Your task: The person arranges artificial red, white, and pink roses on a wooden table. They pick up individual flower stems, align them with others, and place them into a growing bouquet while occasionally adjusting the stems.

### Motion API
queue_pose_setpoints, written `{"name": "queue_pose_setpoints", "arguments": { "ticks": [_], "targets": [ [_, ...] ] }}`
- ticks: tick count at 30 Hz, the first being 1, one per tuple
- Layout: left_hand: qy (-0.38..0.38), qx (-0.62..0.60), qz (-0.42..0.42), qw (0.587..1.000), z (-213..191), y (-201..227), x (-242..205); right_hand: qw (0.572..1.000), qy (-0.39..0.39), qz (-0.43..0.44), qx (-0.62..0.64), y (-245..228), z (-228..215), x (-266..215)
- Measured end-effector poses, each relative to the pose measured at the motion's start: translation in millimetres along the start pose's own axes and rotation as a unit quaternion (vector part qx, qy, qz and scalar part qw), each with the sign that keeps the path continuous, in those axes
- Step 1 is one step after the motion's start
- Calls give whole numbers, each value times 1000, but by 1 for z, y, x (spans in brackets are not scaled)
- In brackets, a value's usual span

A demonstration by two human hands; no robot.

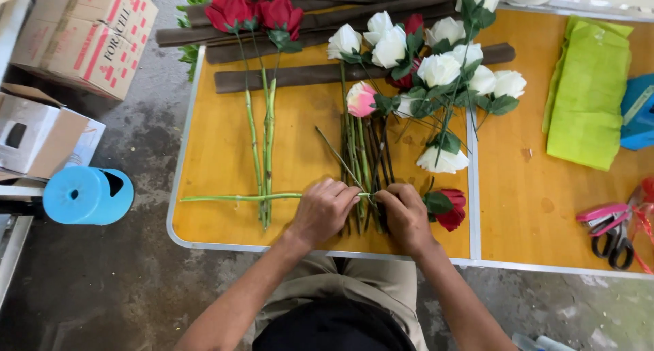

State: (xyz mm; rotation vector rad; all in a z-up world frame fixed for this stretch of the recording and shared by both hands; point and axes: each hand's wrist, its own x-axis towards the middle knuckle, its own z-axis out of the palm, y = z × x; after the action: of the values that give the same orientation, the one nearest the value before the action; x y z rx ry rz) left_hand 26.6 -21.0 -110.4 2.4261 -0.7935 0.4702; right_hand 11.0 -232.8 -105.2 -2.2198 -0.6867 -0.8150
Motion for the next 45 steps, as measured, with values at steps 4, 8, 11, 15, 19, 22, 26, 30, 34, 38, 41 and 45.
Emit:
{"name": "queue_pose_setpoints", "arguments": {
  "ticks": [4,8,11,15,19,22,26,30,34,38,41,45],
  "targets": [
    [53,32,36,997,4,4,0,1000,-3,13,0,-4,0,8],
    [50,21,44,998,-2,7,1,999,-31,27,-7,-5,1,7],
    [51,17,47,997,-8,9,2,999,-32,33,6,-11,-1,11],
    [40,4,58,997,-11,8,6,999,-39,26,1,-7,1,8],
    [37,5,65,997,-10,9,4,998,-39,22,36,-6,1,7],
    [31,1,66,997,-12,10,5,997,-43,28,52,-1,3,-2],
    [35,7,70,997,-9,10,3,998,-34,20,58,0,3,-3],
    [32,8,73,997,-11,11,6,998,-24,10,61,-3,2,3],
    [30,13,75,997,-10,12,5,998,-22,-5,66,-7,-1,9],
    [50,28,75,996,-9,13,4,998,-26,-6,54,-7,-4,4],
    [65,43,53,995,-11,12,5,998,-28,8,53,-1,-4,-6],
    [16,11,18,1000,-24,18,6,997,-78,-13,5,3,-5,-13]
  ]
}}
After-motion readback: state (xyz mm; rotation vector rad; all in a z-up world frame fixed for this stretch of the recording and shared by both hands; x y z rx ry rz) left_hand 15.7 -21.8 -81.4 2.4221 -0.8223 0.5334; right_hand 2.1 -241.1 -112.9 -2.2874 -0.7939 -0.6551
